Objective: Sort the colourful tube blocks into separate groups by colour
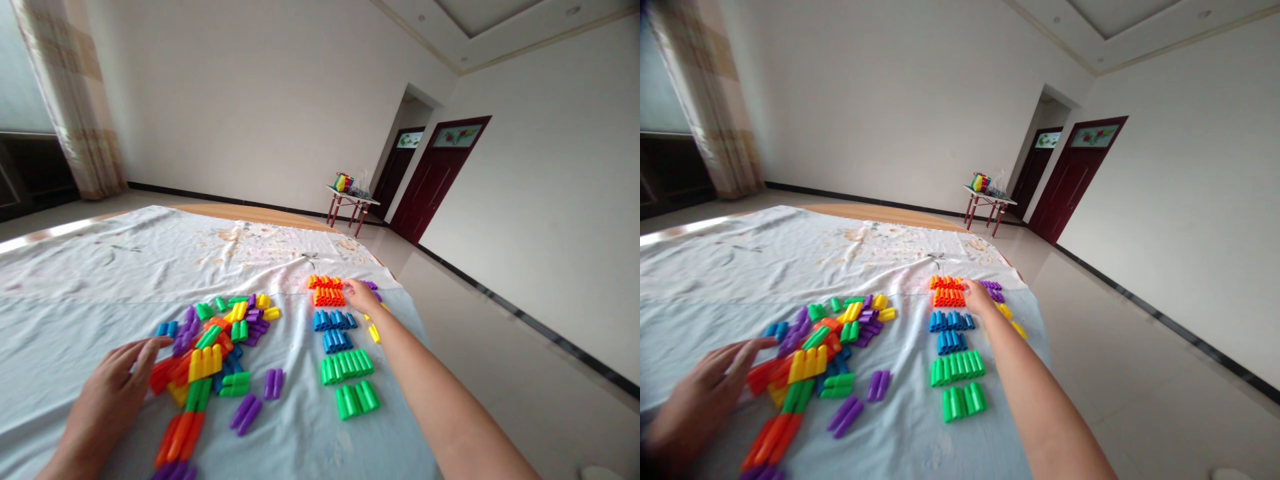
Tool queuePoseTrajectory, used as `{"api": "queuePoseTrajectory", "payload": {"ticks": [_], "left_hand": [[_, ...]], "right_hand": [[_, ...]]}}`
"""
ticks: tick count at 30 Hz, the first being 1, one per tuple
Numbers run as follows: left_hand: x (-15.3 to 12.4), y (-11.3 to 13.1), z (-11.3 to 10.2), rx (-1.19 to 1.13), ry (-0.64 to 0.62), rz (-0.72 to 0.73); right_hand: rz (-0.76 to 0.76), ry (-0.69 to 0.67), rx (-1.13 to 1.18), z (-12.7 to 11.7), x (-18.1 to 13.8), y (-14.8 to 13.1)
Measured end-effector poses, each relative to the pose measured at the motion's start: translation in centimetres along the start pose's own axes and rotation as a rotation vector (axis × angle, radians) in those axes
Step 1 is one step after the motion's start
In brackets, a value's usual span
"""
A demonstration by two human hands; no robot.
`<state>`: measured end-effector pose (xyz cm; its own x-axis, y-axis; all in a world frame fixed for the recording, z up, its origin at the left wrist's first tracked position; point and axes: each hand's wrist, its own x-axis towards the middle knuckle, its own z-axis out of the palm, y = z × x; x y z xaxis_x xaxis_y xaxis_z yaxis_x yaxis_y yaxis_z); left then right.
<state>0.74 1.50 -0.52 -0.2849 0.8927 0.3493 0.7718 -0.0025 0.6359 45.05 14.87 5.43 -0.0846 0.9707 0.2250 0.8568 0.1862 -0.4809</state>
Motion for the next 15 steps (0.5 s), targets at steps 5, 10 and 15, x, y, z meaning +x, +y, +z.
{"api": "queuePoseTrajectory", "payload": {"ticks": [5,10,15], "left_hand": [[-0.5,1.4,-0.7,-0.032,-0.043,0.007],[-0.8,1.2,-0.5,-0.034,0.005,0.016],[-1.2,1.9,-0.8,-0.057,0.036,-0.001]], "right_hand": [[-0.136,0.045,0.116,0.7,-3.5,-5.0],[-0.407,-0.08,0.288,3.6,-9.0,-11.4],[-0.522,-0.215,0.38,6.5,-12.9,-15.9]]}}
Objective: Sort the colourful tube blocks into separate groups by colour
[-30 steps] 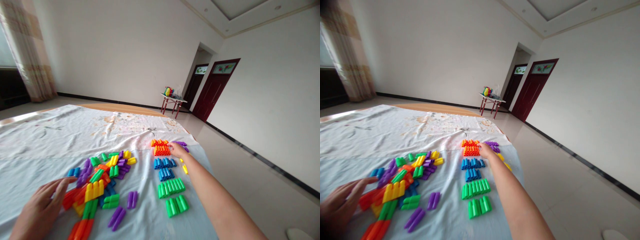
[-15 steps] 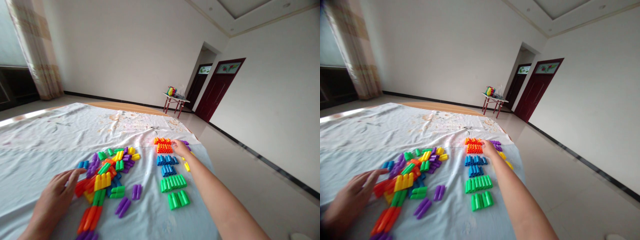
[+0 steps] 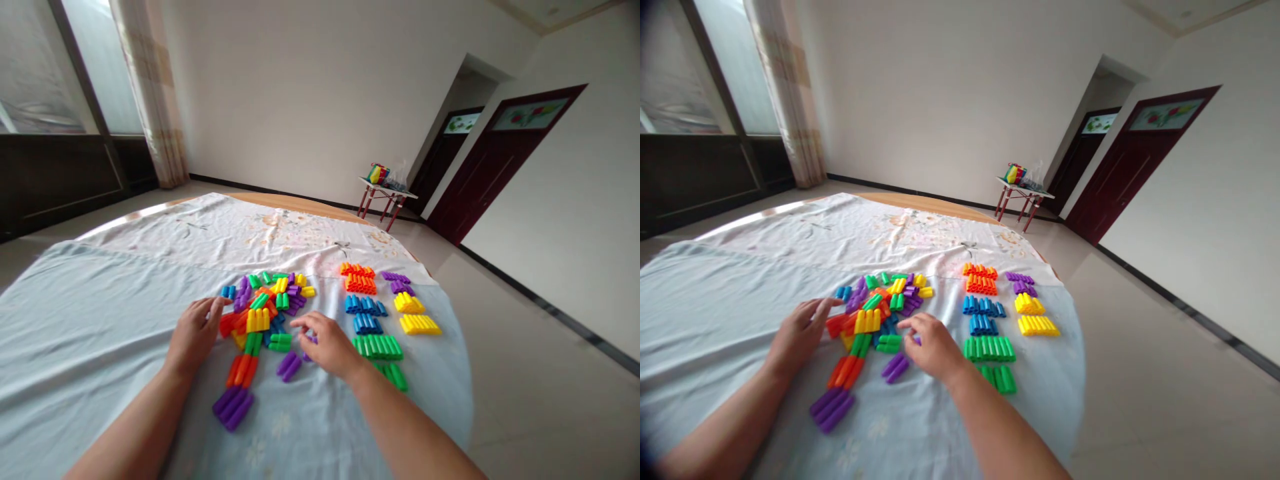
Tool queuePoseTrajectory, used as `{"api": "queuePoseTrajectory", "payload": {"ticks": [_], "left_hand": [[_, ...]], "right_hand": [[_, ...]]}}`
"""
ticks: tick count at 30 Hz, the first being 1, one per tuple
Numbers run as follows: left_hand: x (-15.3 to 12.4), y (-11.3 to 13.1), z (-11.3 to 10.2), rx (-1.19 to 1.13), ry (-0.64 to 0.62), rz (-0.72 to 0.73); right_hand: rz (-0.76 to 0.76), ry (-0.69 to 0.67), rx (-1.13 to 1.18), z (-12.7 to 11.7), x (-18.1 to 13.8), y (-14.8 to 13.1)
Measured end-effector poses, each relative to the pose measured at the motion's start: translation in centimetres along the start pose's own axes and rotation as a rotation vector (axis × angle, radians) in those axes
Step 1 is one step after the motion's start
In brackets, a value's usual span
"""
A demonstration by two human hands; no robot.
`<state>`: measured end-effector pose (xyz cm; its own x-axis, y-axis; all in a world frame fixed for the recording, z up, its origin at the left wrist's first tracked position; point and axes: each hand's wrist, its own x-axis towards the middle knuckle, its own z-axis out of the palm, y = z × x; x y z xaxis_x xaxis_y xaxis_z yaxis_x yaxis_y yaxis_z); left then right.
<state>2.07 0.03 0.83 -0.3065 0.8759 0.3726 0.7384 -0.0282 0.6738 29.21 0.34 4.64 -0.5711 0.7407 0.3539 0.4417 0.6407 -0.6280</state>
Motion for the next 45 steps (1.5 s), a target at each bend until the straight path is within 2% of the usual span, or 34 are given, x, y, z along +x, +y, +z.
{"api": "queuePoseTrajectory", "payload": {"ticks": [7,13,18,22,28,33,37,40,45], "left_hand": [[-0.3,0.4,-0.2,-0.001,0.005,-0.015],[0.0,-0.2,-0.4,0.001,-0.034,-0.022],[0.2,-0.4,-0.6,0.016,-0.045,-0.048],[0.2,-0.7,-0.4,0.017,-0.026,-0.043],[0.2,-0.9,-0.3,0.012,-0.063,-0.108],[0.0,-0.2,-0.7,0.038,-0.063,-0.126],[-0.2,0.4,-1.0,0.053,-0.081,-0.127],[-0.3,0.6,-1.0,0.039,-0.084,-0.129],[-0.4,0.5,-0.8,0.034,-0.062,-0.128]], "right_hand": [[-0.294,-0.209,-0.089,4.3,0.7,-4.0],[-0.324,-0.305,-0.343,5.6,1.1,-4.5],[-0.354,-0.247,-0.437,6.0,1.1,-4.4],[-0.301,-0.169,-0.393,4.9,0.5,-4.7],[-0.106,0.008,-0.372,1.1,-1.4,-4.4],[0.133,0.101,-0.509,-0.7,-2.4,-2.0],[0.318,0.064,-0.596,-0.6,-2.4,-0.1],[0.339,0.026,-0.559,-1.0,-2.4,0.3],[0.195,-0.019,-0.428,-3.0,-2.7,0.7]]}}
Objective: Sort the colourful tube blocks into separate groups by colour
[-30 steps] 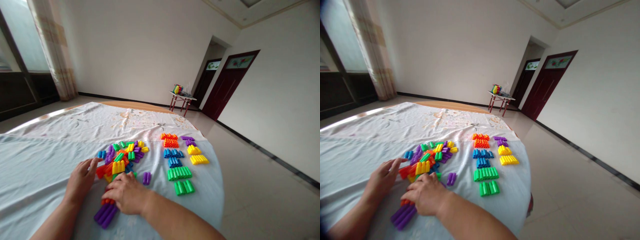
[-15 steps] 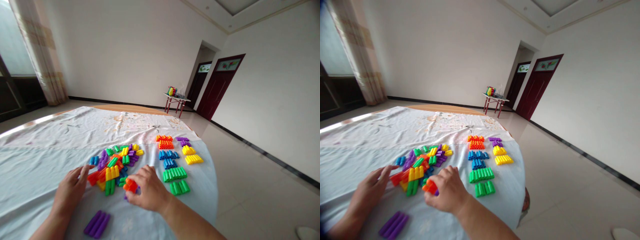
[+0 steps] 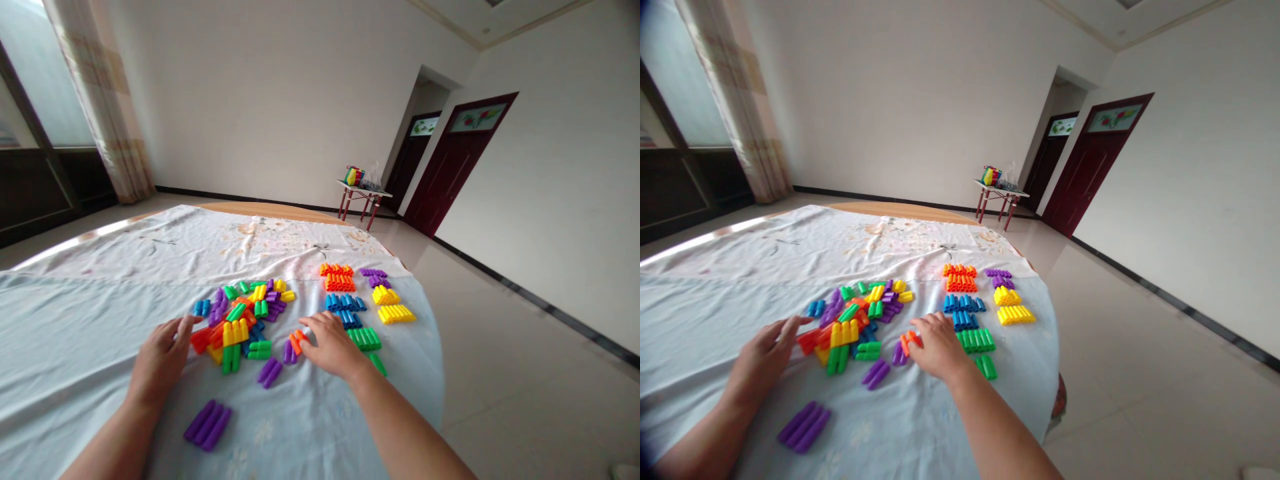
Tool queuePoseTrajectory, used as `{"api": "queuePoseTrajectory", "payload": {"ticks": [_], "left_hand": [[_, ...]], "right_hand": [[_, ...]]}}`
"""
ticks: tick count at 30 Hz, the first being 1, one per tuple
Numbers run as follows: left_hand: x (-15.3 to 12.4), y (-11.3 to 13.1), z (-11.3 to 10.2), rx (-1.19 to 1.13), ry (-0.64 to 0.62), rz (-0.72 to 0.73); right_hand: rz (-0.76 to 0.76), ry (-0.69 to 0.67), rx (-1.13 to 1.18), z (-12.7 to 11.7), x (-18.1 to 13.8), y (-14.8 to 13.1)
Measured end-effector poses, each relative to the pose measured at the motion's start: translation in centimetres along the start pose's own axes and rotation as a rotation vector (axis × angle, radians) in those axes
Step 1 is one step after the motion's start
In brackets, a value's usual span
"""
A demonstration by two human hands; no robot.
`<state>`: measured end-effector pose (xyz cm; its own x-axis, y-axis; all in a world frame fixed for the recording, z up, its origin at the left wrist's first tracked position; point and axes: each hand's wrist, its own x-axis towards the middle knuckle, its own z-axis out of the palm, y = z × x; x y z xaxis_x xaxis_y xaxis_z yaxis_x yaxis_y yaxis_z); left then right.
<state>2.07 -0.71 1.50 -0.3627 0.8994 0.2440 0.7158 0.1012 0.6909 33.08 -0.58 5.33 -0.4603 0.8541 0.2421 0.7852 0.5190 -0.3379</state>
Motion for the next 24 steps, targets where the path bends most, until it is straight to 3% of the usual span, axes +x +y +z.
{"api": "queuePoseTrajectory", "payload": {"ticks": [4,7,14,20,24], "left_hand": [[0.2,-0.2,0.2,0.0,-0.001,-0.01],[0.4,-0.6,0.4,0.004,-0.012,-0.027],[1.0,-1.9,0.8,0.006,-0.02,0.001],[1.2,-1.8,0.7,0.031,-0.032,-0.044],[1.3,-1.7,0.6,0.011,-0.05,-0.047]], "right_hand": [[-0.164,-0.16,0.069,-0.5,0.3,1.0],[-0.188,-0.225,0.058,-0.4,0.9,1.1],[-0.095,-0.092,-0.087,-0.7,2.7,1.4],[-0.102,-0.23,-0.142,-0.1,3.9,2.2],[-0.088,-0.062,-0.061,-1.3,6.0,4.2]]}}
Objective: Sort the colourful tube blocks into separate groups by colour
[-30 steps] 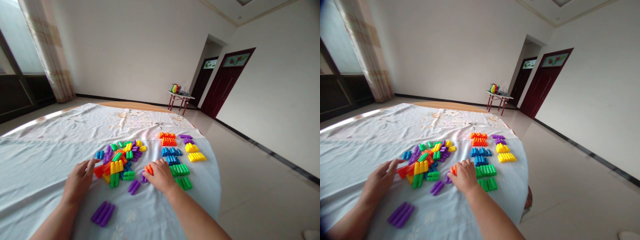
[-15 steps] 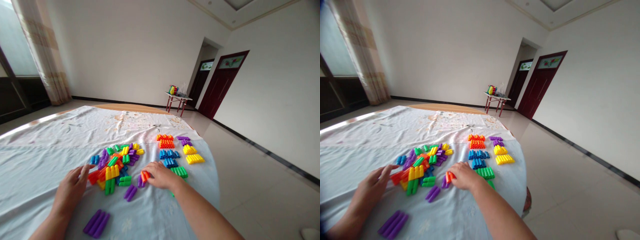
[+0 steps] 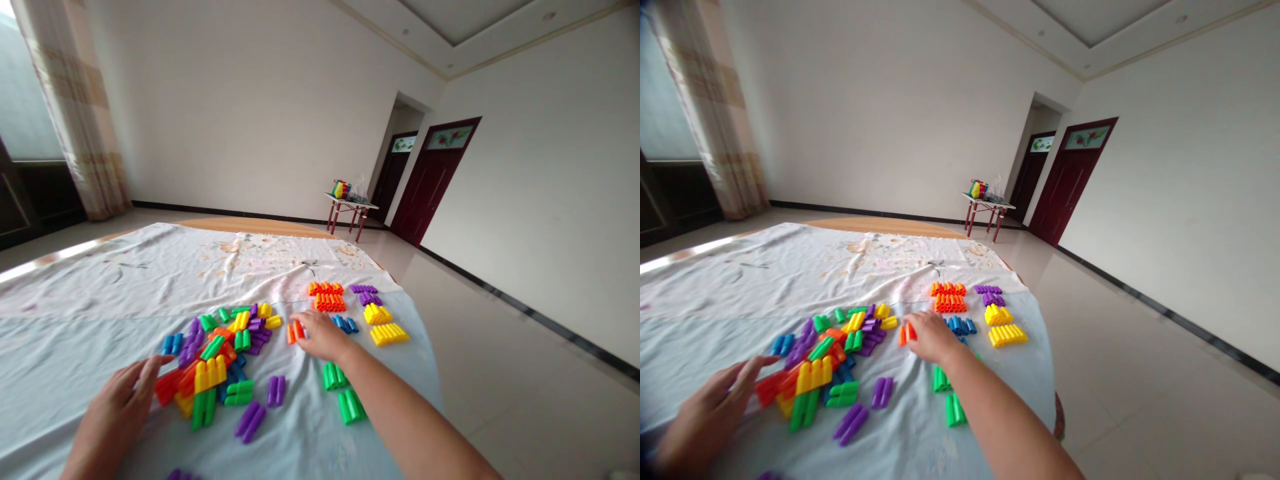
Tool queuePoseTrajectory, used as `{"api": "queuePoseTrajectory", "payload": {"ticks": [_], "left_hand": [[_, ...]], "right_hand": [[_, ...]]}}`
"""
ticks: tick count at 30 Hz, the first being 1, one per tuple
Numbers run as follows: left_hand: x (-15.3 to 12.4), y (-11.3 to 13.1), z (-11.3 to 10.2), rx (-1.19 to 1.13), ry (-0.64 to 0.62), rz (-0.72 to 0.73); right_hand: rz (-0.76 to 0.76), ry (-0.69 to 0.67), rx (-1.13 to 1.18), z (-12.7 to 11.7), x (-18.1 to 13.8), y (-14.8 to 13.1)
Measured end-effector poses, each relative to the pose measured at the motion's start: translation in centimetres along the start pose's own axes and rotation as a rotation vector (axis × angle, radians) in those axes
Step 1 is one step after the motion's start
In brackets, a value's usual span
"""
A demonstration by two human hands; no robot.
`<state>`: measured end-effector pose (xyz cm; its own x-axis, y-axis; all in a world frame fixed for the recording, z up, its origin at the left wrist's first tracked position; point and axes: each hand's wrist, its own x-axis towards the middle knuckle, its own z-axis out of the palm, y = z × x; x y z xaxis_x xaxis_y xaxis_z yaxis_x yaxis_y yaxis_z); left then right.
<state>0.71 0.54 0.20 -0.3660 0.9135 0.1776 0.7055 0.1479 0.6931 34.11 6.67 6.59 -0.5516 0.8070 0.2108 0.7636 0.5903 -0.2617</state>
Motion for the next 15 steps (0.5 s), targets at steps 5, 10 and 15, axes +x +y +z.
{"api": "queuePoseTrajectory", "payload": {"ticks": [5,10,15], "left_hand": [[0.5,-0.1,0.4,-0.032,-0.006,-0.022],[0.8,-0.6,0.9,-0.087,0.003,-0.026],[1.2,-2.6,1.8,-0.1,0.015,0.011]], "right_hand": [[0.209,0.132,-0.132,-3.3,3.8,5.0],[0.453,0.073,-0.233,-4.9,6.5,10.7],[0.566,-0.024,-0.26,-3.6,7.4,14.6]]}}
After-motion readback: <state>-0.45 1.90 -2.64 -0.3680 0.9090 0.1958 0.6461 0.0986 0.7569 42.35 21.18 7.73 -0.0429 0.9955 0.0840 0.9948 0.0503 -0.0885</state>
